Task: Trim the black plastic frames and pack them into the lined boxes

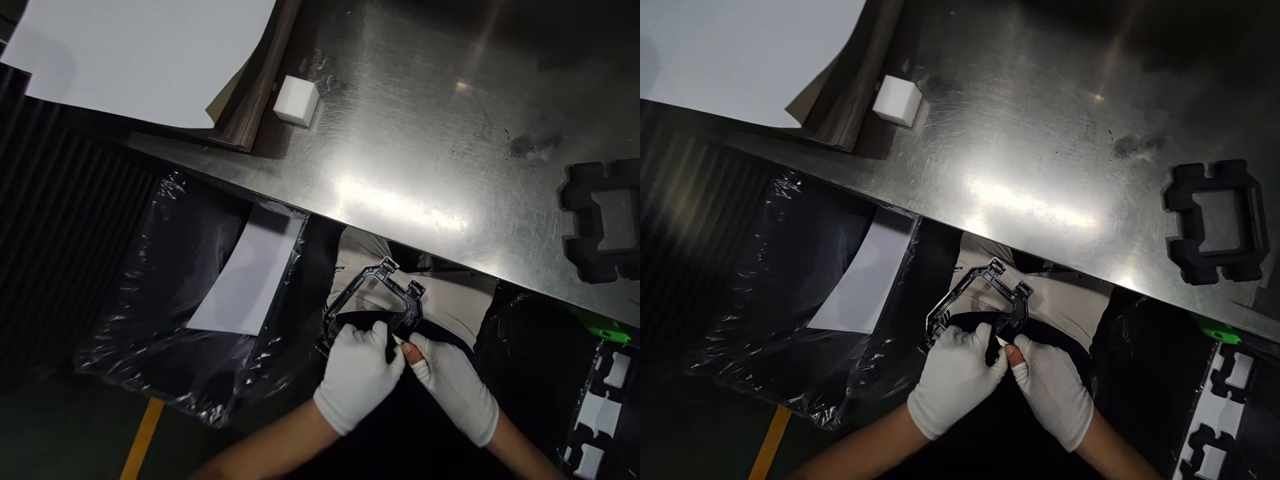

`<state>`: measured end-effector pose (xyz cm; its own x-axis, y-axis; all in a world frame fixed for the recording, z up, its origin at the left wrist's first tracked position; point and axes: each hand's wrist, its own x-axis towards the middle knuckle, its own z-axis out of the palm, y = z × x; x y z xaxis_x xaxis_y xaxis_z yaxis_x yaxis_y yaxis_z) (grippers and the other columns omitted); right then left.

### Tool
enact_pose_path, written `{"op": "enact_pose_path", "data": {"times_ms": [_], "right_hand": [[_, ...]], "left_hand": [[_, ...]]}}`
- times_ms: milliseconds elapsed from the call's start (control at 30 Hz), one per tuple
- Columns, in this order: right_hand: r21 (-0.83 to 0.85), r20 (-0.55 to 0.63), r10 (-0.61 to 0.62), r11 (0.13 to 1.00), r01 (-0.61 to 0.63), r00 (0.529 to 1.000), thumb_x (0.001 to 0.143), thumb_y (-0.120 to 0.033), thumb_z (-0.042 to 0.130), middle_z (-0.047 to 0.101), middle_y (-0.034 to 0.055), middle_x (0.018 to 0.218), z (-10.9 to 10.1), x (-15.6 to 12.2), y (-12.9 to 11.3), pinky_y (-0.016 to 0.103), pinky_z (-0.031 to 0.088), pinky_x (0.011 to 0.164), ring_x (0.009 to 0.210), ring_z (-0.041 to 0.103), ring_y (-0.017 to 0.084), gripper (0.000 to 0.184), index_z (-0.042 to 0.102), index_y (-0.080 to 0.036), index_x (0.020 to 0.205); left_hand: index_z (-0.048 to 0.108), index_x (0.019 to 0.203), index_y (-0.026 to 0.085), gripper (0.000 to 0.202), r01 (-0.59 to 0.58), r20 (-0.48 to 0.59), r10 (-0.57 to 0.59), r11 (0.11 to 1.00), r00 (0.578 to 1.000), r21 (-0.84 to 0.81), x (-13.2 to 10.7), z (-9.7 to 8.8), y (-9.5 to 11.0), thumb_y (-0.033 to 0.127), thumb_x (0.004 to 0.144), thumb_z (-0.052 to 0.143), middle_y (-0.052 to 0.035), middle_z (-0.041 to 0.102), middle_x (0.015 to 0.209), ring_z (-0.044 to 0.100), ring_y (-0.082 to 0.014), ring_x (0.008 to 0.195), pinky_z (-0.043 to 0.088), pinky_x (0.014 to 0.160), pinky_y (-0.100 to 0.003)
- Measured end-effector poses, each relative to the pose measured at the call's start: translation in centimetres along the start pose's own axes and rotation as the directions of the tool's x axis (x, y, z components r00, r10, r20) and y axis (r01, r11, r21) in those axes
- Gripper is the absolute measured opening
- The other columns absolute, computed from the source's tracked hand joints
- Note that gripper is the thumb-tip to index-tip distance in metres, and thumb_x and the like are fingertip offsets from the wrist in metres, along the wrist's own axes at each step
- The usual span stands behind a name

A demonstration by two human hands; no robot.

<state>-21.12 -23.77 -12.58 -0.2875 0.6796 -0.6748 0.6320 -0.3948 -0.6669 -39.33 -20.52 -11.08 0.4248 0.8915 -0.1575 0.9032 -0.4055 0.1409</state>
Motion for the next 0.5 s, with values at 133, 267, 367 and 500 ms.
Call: {"op": "enact_pose_path", "data": {"times_ms": [133,267,367,500], "right_hand": [[-0.022,-0.005,0.007,1.0,-0.007,1.0,0.111,-0.07,0.022,0.061,-0.0013,0.064,-0.03,0.12,-0.25,0.027,0.038,0.054,0.052,0.056,0.015,0.062,0.058,-0.025,0.087],[0.035,-0.017,0.012,0.999,-0.012,1.0,0.109,-0.074,0.023,0.063,0.0001,0.066,0.3,0.33,0.1,0.027,0.041,0.055,0.053,0.056,0.015,0.065,0.057,-0.024,0.086],[0.085,0.009,0.04,0.996,-0.041,0.999,0.108,-0.076,0.023,0.063,0.001,0.067,0.53,0.4,0.27,0.027,0.043,0.056,0.055,0.056,0.015,0.066,0.055,-0.024,0.083],[0.148,0.006,0.077,0.986,-0.077,0.997,0.107,-0.078,0.023,0.06,0.0001,0.066,0.55,0.29,-0.01,0.027,0.042,0.055,0.055,0.054,0.015,0.066,0.052,-0.025,0.079]], "left_hand": [[0.06,0.073,0.022,0.022,0.006,0.028,-0.006,1.0,1.0,0.004,-0.02,0.06,-0.01,0.036,0.089,0.066,-0.0022,0.056,0.053,0.056,-0.0239,0.053,0.044,0.064,-0.039],[0.059,0.07,0.022,0.023,0.006,0.0,-0.006,1.0,1.0,0.0,0.02,0.13,-0.07,0.035,0.089,0.066,-0.0019,0.056,0.053,0.056,-0.0229,0.052,0.045,0.065,-0.039],[0.06,0.068,0.022,0.025,-0.005,-0.036,0.004,1.0,0.999,-0.01,0.1,0.28,-0.1,0.034,0.088,0.066,-0.0021,0.056,0.052,0.056,-0.0226,0.051,0.045,0.065,-0.04],[0.06,0.067,0.021,0.026,0.019,-0.029,-0.02,0.999,0.999,-0.031,0.25,0.56,0.02,0.035,0.087,0.067,-0.0025,0.056,0.051,0.056,-0.0231,0.049,0.045,0.063,-0.04]]}}
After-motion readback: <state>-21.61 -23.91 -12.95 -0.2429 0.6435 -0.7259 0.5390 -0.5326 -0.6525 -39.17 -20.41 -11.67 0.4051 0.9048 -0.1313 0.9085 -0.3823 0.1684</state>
